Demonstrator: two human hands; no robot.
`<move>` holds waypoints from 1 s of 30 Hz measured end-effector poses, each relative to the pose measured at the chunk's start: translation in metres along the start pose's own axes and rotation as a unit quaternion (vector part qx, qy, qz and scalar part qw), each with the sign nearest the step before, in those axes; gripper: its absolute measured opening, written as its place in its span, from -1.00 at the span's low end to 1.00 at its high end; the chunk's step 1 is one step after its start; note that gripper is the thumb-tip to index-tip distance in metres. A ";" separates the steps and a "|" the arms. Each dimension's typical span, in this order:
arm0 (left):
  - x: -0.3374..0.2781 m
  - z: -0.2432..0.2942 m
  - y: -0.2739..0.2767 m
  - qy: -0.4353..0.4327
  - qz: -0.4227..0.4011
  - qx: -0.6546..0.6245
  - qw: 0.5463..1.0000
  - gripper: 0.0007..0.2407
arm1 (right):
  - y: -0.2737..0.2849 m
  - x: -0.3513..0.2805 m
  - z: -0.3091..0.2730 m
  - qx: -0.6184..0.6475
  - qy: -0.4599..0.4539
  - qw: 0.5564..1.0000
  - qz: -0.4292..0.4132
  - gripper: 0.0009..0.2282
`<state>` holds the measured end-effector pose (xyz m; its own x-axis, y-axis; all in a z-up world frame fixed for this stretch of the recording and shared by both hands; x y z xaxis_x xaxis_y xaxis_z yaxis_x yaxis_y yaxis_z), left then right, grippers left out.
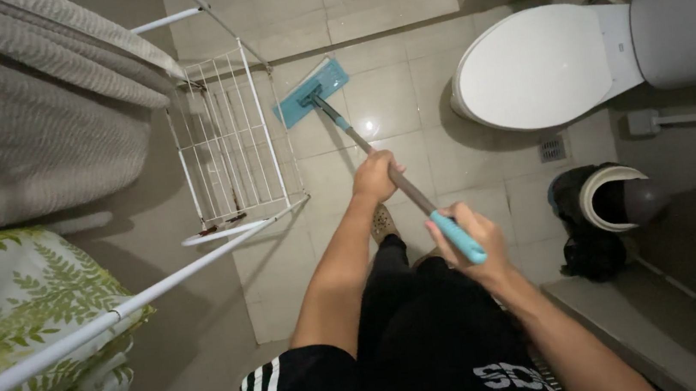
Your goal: The person mops the tiled bathroom floor using a blue flat mop and a bucket. They repeatedly dip the mop into the bucket and scrub the floor around the toilet and sink. Later, they use a red scoop to pour water onto the floor and scrub the tiles by hand.
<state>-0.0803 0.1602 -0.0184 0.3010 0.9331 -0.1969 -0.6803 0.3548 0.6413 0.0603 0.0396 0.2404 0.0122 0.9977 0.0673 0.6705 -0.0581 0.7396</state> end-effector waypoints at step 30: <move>0.094 0.049 0.067 -0.011 -0.083 -0.106 0.991 -0.71 | 0.033 0.177 -0.073 0.322 0.134 0.919 -0.183 -0.87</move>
<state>-0.0651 0.2690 0.0423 0.4331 0.8605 -0.2684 -0.7453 0.5093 0.4302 0.0305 0.2118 0.3251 -0.4273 0.8963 0.1187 0.8941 0.3995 0.2022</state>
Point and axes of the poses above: each hand's wrist, its own x-axis towards the middle knuckle, its own y-axis out of the back of the hand, z = x × y, the point moved 9 cm from there along x, towards the middle knuckle, and after that the axes turned 3 degrees about -z, right-handed, at the moved point
